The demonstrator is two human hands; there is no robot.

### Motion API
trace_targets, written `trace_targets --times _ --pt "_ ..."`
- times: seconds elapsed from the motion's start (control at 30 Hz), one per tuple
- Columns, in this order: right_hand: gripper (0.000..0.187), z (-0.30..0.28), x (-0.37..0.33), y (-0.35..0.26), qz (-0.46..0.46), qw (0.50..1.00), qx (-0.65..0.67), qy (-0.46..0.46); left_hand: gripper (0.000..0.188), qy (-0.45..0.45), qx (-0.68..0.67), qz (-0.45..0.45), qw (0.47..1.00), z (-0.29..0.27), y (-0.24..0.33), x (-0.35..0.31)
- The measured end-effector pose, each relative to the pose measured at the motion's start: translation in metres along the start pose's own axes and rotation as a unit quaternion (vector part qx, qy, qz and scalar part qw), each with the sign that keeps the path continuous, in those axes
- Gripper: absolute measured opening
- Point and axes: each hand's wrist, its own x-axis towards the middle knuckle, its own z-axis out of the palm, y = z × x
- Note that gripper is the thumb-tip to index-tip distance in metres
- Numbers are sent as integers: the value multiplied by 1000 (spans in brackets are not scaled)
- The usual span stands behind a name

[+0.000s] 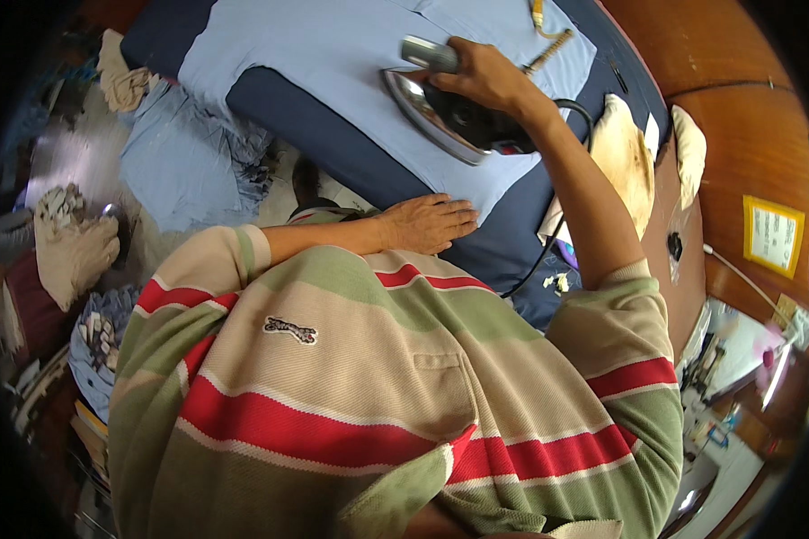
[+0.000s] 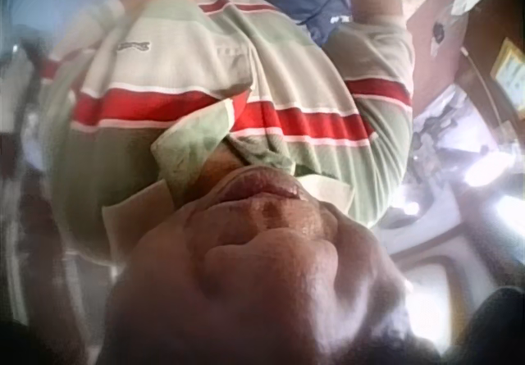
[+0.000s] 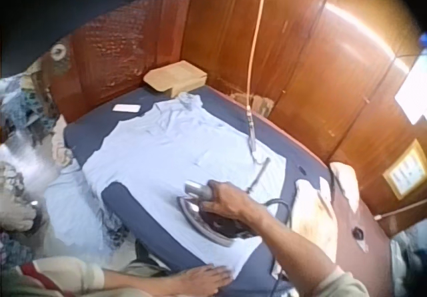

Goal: The person irons a blue shirt on an ironing board using an iron. They spread the fabric flat by hand and move the iron across the sleeves and body of the shirt several times.

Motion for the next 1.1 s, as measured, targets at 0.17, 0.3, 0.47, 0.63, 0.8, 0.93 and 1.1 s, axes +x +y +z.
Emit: trace_targets --times 0.17,0.3,0.47,0.63,0.8,0.93,1.1 --pt "45 35 20 -57 -60 997 -6 -37 47 70 12 -23 997 13 11 2" --pt "44 36 30 -68 -81 997 -15 -11 45 126 12 -34 991 24 18 -2" --pt "44 32 33 -64 -77 997 -15 4 43 138 -4 -48 989 22 21 0" --pt "44 37 24 -61 -79 996 -29 -22 43 129 -22 -55 990 23 24 -5" --pt "43 33 27 -55 -62 998 -11 -20 39 180 -79 -66 978 4 14 -27" --pt "45 25 1 -62 -42 997 -21 -62 24 275 40 -359 891 -18 -40 -87" --pt "44 7 11 -27 10 1000 18 13 49 288 133 -491 811 -75 -138 -80"
